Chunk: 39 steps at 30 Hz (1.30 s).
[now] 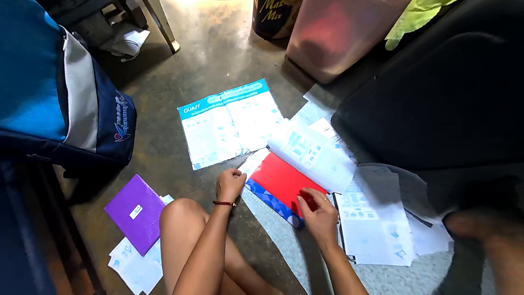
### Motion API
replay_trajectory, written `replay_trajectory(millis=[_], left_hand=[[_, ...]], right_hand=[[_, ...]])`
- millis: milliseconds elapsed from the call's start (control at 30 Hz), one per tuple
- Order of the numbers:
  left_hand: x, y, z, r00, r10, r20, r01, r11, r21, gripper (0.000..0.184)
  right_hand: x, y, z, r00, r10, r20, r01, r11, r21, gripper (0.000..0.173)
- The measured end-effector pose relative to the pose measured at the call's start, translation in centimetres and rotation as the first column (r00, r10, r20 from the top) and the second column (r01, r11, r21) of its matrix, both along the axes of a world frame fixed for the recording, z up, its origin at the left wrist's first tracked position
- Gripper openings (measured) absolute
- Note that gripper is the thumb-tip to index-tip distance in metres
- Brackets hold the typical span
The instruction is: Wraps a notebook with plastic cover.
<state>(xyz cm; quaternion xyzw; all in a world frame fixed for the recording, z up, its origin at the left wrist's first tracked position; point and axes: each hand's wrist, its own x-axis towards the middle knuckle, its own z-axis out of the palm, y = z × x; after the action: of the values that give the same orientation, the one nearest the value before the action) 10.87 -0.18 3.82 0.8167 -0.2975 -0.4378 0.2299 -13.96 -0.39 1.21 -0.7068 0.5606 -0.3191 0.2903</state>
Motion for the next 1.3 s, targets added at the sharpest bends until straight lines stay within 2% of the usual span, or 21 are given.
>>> replay_trajectory(millis=[167, 267, 333, 500, 633, 767, 967, 1067, 1167, 1300], left_hand=[[0.7, -0.1, -0.2, 0.958, 0.215, -0.187, -0.221, 0.975, -0.008, 0.031], [0.9, -0.1, -0.1, 0.942, 0.243, -0.233, -0.251, 0.968, -0.005, 0.023], [0.9, 0.0, -0.6, 0.966, 0.184, -0.181, -0.192, 0.981, -0.025, 0.019], [-0.2, 0.1, -0.9, 0.998, 0.052, 0.042, -0.049, 0.996, -0.071, 0.027], [-1.5, -0.2, -0.3, 0.995, 0.044, 0.089, -0.034, 0.994, -0.103, 0.037], [-1.9, -0.1, 0.2, 0.998, 0.016, 0.064, -0.012, 0.998, -0.057, 0.053], [-1.7, -0.3, 0.4, 0.996, 0.003, 0.086, -0.001, 1.0, -0.018, 0.039], [-1.4, -0.3, 0.1, 0.998, 0.057, 0.002, -0.057, 0.995, -0.086, 0.038], [-1.4, -0.4, -0.7, 0.972, 0.152, -0.179, -0.177, 0.975, -0.132, 0.034], [-2.0, -0.5, -0.6, 0.845, 0.326, -0.423, -0.389, 0.919, -0.068, 0.025]], right_hand=[[0.0, 0.9, 1.0, 0.972, -0.211, 0.101, 0.196, 0.97, 0.144, 0.023], [-0.3, 2.3, 1.2, 0.928, -0.34, 0.153, 0.302, 0.926, 0.226, 0.019], [-0.6, 3.2, 0.8, 0.901, -0.397, 0.177, 0.348, 0.903, 0.254, 0.017], [-1.3, 4.6, -0.1, 0.808, -0.534, 0.249, 0.454, 0.834, 0.314, 0.012], [-1.9, 4.4, -0.1, 0.8, -0.562, 0.208, 0.491, 0.814, 0.311, 0.013], [-1.9, 3.5, 0.2, 0.797, -0.564, 0.216, 0.489, 0.813, 0.318, 0.014], [-1.0, 2.2, 0.8, 0.861, -0.483, 0.158, 0.412, 0.846, 0.338, 0.017], [-0.9, 2.3, 0.9, 0.878, -0.451, 0.162, 0.388, 0.867, 0.314, 0.018], [-1.2, 2.5, 0.8, 0.88, -0.435, 0.192, 0.368, 0.879, 0.304, 0.019], [-1.7, 2.6, 0.5, 0.869, -0.439, 0.226, 0.368, 0.881, 0.297, 0.017]])
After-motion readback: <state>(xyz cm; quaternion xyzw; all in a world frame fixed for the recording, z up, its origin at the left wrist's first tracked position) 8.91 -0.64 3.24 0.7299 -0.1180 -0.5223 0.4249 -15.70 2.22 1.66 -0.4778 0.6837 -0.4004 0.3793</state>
